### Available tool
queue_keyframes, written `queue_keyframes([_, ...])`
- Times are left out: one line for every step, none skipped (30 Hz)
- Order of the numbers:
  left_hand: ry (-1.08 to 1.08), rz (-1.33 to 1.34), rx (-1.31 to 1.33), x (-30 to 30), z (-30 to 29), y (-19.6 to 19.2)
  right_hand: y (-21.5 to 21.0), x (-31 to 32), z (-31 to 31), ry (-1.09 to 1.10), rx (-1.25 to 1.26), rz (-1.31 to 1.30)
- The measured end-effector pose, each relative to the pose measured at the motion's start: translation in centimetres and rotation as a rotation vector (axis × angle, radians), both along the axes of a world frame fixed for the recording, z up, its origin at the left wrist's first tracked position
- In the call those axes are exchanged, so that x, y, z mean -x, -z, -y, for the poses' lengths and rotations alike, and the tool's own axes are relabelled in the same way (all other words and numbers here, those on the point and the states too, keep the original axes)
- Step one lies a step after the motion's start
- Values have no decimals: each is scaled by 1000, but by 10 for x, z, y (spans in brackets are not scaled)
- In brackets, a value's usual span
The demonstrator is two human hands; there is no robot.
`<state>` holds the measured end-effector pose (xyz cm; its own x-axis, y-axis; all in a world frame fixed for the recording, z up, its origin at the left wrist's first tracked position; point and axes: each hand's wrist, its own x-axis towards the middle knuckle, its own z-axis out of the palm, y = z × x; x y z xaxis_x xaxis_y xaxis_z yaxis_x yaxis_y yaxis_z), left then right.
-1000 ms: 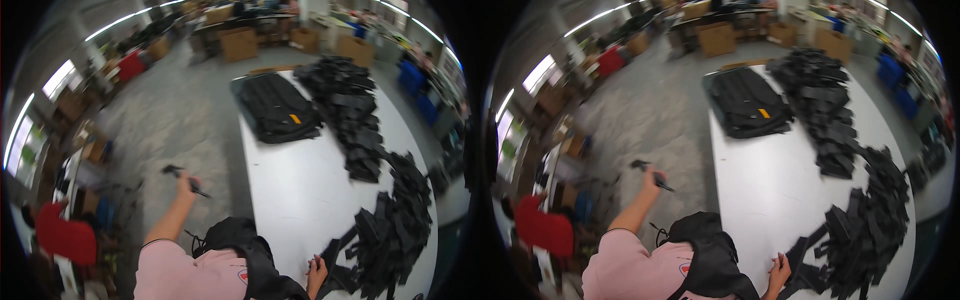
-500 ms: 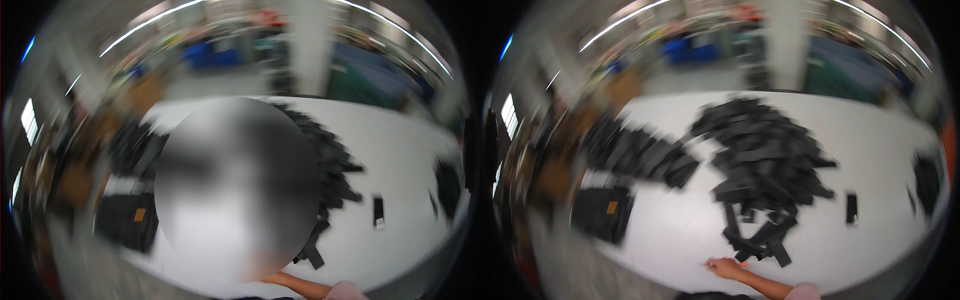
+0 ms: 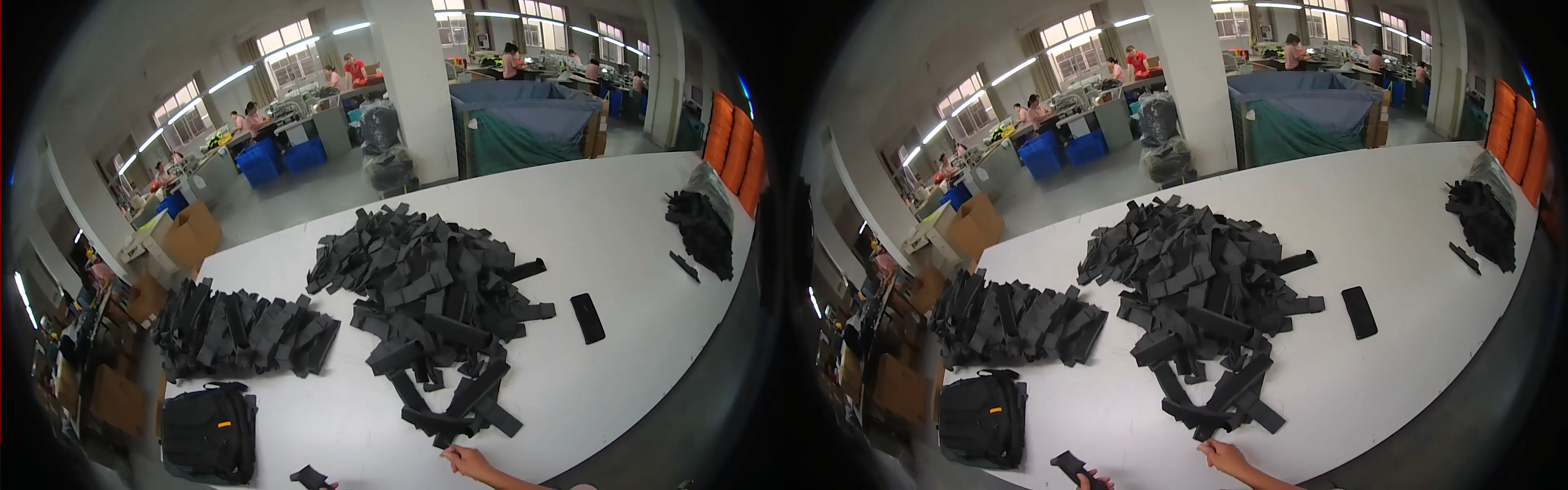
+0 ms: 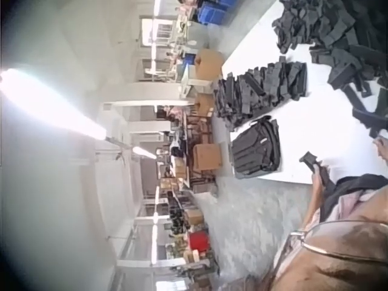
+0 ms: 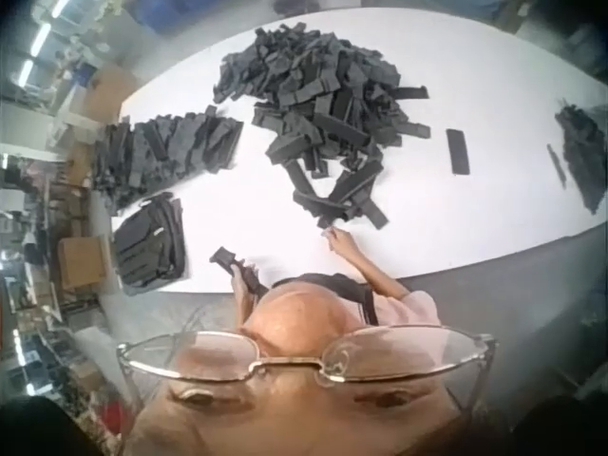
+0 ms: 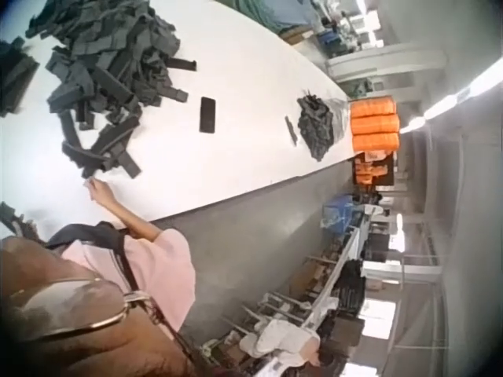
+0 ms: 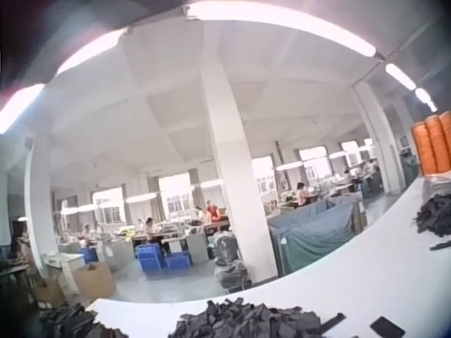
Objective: Trimming excess threads and sorting black fabric strips at a manufacturing station.
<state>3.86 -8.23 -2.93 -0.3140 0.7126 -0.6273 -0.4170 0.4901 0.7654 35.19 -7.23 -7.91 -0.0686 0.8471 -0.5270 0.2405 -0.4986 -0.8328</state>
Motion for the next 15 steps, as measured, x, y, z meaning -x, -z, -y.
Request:
queue_keyframes([0,-28,29,-1,-2,8,-14,-1,-3,54,-6,-6])
queue_keyframes([31,-10,10,2,-3,14,-11,-1,-4,90,-31,16])
queue_keyframes([25,-13,26,3,-6,19,-1,-3,-8,128,-59,37])
queue_keyframes([42,-7,44,1,-9,13,15,-5,-11,140,-200,157])
queue_keyframes([56,3,57,1,-13,10,25,-7,-14,146,-346,280])
queue_keyframes([75,9,43,6,-13,14,15,-9,-20,98,-352,411])
queue_keyframes([79,14,46,8,-16,16,9,-10,-22,100,-347,417])
queue_keyframes([85,11,58,8,-19,18,5,-11,-24,147,-411,489])
queue_keyframes([92,8,69,6,-23,18,3,-11,-24,196,-475,562])
queue_keyframes([56,26,26,1,-27,18,3,-10,-24,200,-474,570])
queue_keyframes([116,52,-2,3,-29,19,2,-10,-24,165,-430,647])
queue_keyframes([126,112,-5,4,-28,20,1,-9,-23,131,-385,723])
queue_keyframes([136,171,-8,3,-28,20,-2,-8,-19,129,-384,732])
queue_keyframes([203,199,-5,4,-30,21,-6,-6,-17,104,-342,747])
queue_keyframes([299,197,8,10,-29,27,-8,-3,-12,77,-300,762])
